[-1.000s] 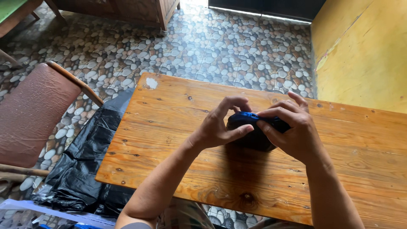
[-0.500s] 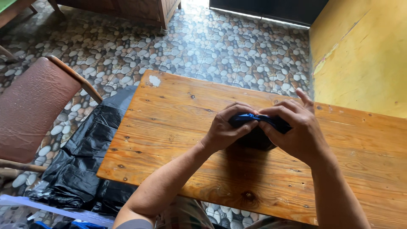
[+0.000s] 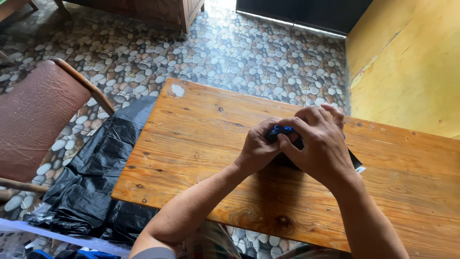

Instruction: The person folds a black pouch, places it into a larger black pouch, and secures it with a blue plastic tie. They then use a brush to dust the pouch and place it into a basket.

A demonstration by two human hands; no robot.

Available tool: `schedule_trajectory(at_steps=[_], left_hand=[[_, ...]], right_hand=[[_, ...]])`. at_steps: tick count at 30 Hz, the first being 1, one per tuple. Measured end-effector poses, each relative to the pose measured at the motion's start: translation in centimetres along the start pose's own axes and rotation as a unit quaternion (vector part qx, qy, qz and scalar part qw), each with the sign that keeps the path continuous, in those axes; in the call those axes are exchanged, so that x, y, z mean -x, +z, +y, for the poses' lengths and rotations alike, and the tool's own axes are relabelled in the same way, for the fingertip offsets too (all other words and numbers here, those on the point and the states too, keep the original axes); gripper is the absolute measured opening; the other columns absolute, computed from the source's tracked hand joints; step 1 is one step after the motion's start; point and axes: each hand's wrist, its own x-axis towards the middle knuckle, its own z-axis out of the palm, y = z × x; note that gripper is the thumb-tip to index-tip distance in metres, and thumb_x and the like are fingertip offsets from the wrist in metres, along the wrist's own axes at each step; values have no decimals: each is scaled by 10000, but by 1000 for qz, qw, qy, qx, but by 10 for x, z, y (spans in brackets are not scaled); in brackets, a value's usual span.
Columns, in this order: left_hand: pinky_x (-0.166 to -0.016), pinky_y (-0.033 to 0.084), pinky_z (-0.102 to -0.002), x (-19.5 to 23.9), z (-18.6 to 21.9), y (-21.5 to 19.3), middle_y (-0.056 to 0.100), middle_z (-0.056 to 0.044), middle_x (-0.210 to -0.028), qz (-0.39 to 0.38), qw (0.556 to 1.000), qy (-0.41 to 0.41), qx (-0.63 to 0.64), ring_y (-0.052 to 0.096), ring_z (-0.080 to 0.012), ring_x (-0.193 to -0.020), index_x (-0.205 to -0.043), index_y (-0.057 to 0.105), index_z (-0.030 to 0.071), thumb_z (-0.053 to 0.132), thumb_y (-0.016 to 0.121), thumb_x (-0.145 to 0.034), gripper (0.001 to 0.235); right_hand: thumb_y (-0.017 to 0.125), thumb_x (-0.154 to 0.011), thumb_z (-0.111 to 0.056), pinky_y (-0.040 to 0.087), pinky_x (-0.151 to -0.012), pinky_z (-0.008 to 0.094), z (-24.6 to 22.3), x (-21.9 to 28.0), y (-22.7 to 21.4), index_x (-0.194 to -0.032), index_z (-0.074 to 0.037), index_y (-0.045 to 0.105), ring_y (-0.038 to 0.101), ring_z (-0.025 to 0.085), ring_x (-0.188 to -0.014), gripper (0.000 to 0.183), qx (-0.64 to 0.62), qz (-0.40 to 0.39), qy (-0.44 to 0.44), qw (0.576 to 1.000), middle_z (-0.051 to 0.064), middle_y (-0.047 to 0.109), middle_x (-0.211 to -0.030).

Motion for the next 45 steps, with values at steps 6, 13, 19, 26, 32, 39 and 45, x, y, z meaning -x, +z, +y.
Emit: schedule_trajectory(at_steps=[6, 13, 19, 26, 32, 39, 45], left_hand=[[-882, 528, -304, 3, -3, 0, 711, -79, -984, 20, 1000, -20, -6, 626, -104, -976, -1134, 734, 105, 107, 762, -818, 317], [-947, 534, -307, 1, -23, 1, 737, -54, -1075, 12, 999, -2, -29, 675, -112, -1059, -1173, 747, 143, 134, 820, -862, 320], [-997, 523, -351, 3, -18, 7, 719, -85, -1158, 34, 995, 61, -65, 684, -198, -1135, -1190, 728, 122, 113, 773, -916, 278], [-987, 538, -340, 0, -3, 7, 734, -68, -1095, 51, 995, 60, -67, 708, -194, -1093, -1135, 750, 131, 168, 796, -930, 213], [-1000, 528, -365, -7, -1, -6, 734, -80, -1087, 57, 997, 24, -53, 698, -194, -1102, -1110, 746, 129, 196, 787, -941, 187], [-997, 532, -356, -16, 3, -20, 744, -48, -1105, 13, 996, 11, -92, 710, -189, -1113, -1148, 722, 173, 278, 775, -949, 232], [-892, 575, -533, -25, 51, -33, 706, -140, -1155, -114, 941, 123, -295, 705, -398, -1073, -1300, 622, 169, 281, 745, -947, 390]], right_hand=[[797, -852, -203, 361, -1111, 546, -6, -5, 3, -960, -166, 709, 653, 269, -890, 144, 23, 49, -19, 998, 47, 643, -928], [760, -969, -168, 420, -1061, 467, -5, 7, 17, -974, -132, 698, 677, 238, -845, 72, 44, 127, 13, 991, 18, 669, -841], [738, -991, -148, 389, -1108, 483, -7, 11, 24, -907, -51, 669, 670, 289, -801, 146, 23, 175, 67, 982, 76, 654, -790], [775, -982, -134, 349, -1161, 511, -4, 19, 19, -949, -26, 677, 663, 321, -813, 149, -1, 170, 107, 980, 108, 659, -800], [810, -944, -220, 246, -1215, 565, 16, 25, 9, -1099, -67, 670, 628, 309, -1066, 259, -52, 120, 55, 990, 87, 694, -1075], [861, -848, -202, 306, -1191, 554, 39, 40, 2, -1212, -163, 714, 556, 356, -1317, 394, -95, 68, 30, 993, 104, 609, -1391], [853, -853, -197, 435, -1084, 487, 46, 45, 3, -1227, -202, 727, 618, 356, -1268, 395, -131, 59, 52, 988, 100, 623, -1390]])
